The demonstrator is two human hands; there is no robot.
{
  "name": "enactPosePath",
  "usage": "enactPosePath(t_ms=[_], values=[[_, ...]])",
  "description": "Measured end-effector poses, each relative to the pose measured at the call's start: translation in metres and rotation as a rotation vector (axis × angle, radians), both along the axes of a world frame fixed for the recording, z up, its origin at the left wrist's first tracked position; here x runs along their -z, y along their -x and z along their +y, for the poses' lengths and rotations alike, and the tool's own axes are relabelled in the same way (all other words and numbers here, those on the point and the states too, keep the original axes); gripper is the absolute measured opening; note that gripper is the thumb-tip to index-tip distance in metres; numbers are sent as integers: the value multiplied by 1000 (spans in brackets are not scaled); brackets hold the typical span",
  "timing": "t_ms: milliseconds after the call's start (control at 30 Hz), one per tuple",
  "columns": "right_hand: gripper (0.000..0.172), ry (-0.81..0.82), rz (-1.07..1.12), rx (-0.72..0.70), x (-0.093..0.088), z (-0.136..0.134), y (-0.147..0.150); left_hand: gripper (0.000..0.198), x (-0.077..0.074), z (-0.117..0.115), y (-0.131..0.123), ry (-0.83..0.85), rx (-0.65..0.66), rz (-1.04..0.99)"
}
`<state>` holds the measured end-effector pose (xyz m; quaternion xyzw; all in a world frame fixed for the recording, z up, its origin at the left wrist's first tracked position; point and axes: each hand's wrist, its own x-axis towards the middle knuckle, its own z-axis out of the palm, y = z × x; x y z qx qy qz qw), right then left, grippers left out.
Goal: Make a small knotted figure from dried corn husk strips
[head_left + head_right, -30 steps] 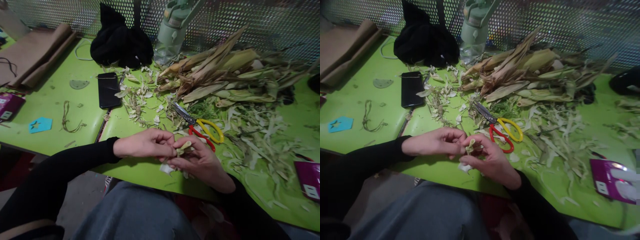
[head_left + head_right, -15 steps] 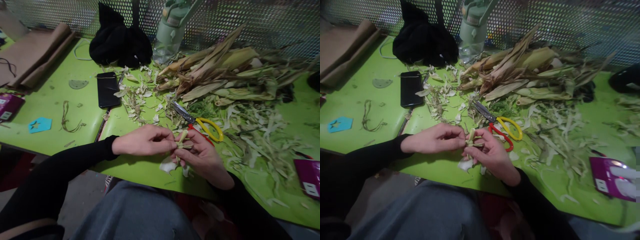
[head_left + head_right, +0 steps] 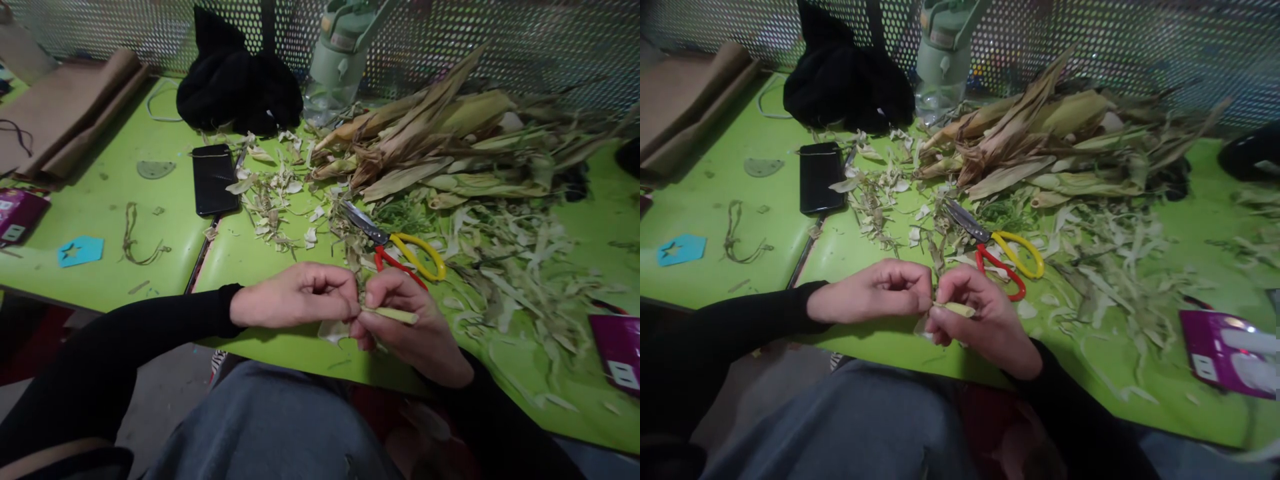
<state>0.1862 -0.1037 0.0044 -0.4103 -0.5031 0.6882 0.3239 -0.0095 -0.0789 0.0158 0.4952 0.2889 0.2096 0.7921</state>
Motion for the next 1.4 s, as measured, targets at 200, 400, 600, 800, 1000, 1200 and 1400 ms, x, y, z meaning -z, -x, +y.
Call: enactPosePath(t_ms=[200,400,600,800,1000,1200,1400], values=[[27,-43,-71,-31,1,4,-6,28,2,1,0,9,-38,2],[57,-171,-223,29,3,11,-10,21,12,9,0,48,-99,15],[23,-282,-383,94,5,11,-5,28,13,12,2,-262,-66,219],[70,-455,-424,80,13,16,-17,33,14,14,3,-90,11,49],[45,-516,-499,44,18,17,-12,32,13,11,4,-63,39,85],[32,-277,-224,111,22,15,-7,26,11,9,3,17,42,15],[33,-229,-147,137,22,12,0,22,11,9,3,148,65,-64]])
